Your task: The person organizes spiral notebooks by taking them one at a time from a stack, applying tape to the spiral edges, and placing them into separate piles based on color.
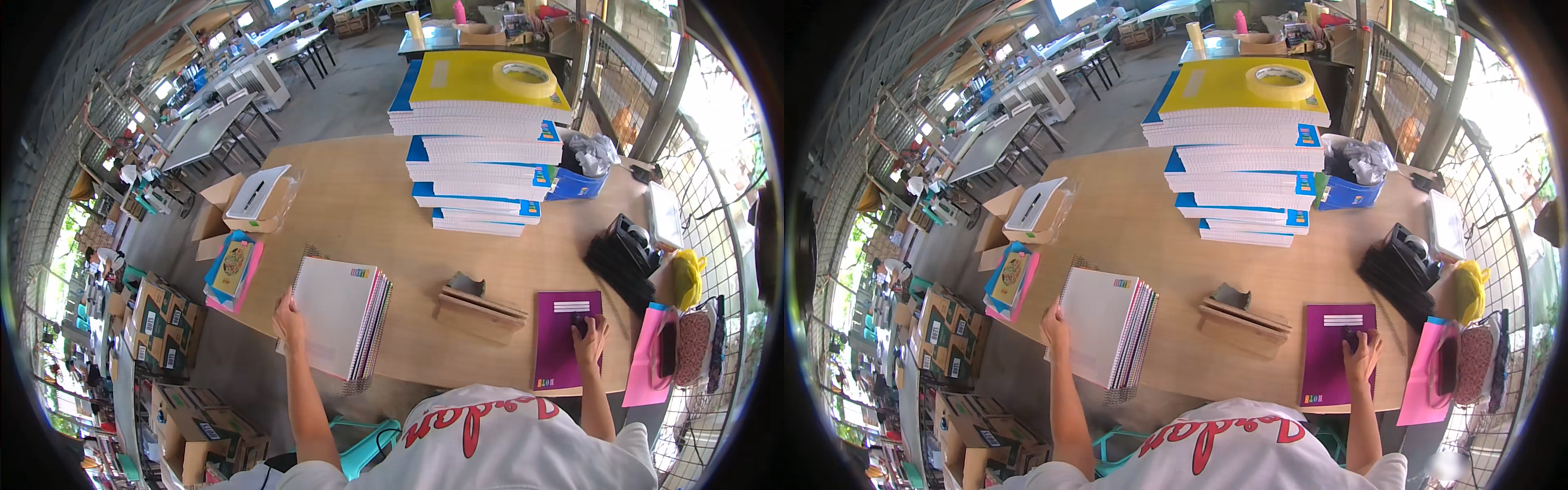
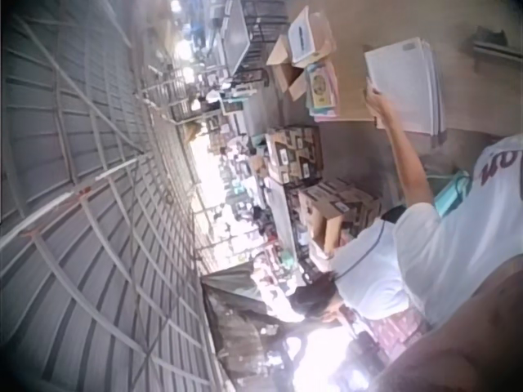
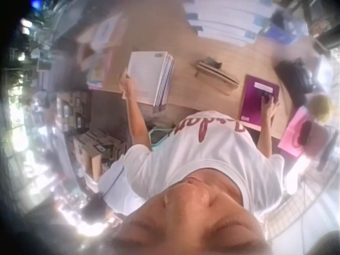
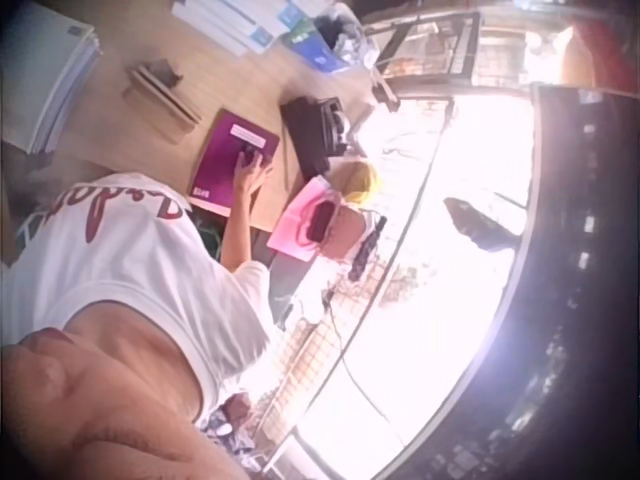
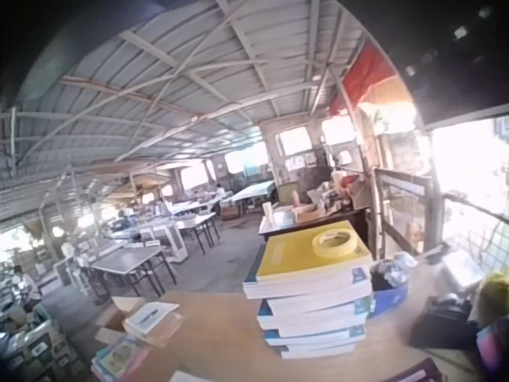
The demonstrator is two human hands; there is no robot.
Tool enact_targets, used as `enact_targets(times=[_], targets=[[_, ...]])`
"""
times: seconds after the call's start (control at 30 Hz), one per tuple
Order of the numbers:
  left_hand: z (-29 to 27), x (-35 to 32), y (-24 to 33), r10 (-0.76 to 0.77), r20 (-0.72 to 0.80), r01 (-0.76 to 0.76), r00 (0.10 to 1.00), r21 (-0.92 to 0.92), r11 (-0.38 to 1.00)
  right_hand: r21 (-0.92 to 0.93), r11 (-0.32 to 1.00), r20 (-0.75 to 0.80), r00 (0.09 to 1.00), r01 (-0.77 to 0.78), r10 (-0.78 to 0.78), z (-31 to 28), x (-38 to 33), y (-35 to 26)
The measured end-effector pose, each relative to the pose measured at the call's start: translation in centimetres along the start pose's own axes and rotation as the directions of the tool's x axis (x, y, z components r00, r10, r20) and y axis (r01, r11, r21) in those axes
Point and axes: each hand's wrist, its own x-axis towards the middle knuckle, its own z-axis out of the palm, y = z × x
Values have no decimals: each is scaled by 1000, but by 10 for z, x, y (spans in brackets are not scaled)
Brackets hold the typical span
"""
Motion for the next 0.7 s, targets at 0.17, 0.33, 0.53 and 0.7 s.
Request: enact_targets(times=[0.17,0.33,0.53,0.7], targets=[[4,5,8,-37,61,35,997,37,999,-45,997,14,998,-55,56,-5,-1,1],[-5,9,35,174,-199,-94,964,360,928,98,995,-245,970,20,5,-29,54,-46],[-72,127,281,275,-18,-221,961,-647,730,349,668,-480,737,658,-476,-170,227,-271],[-71,240,455,214,413,72,885,-576,815,86,800,-509,716,594,-478,-156,361,-338]])
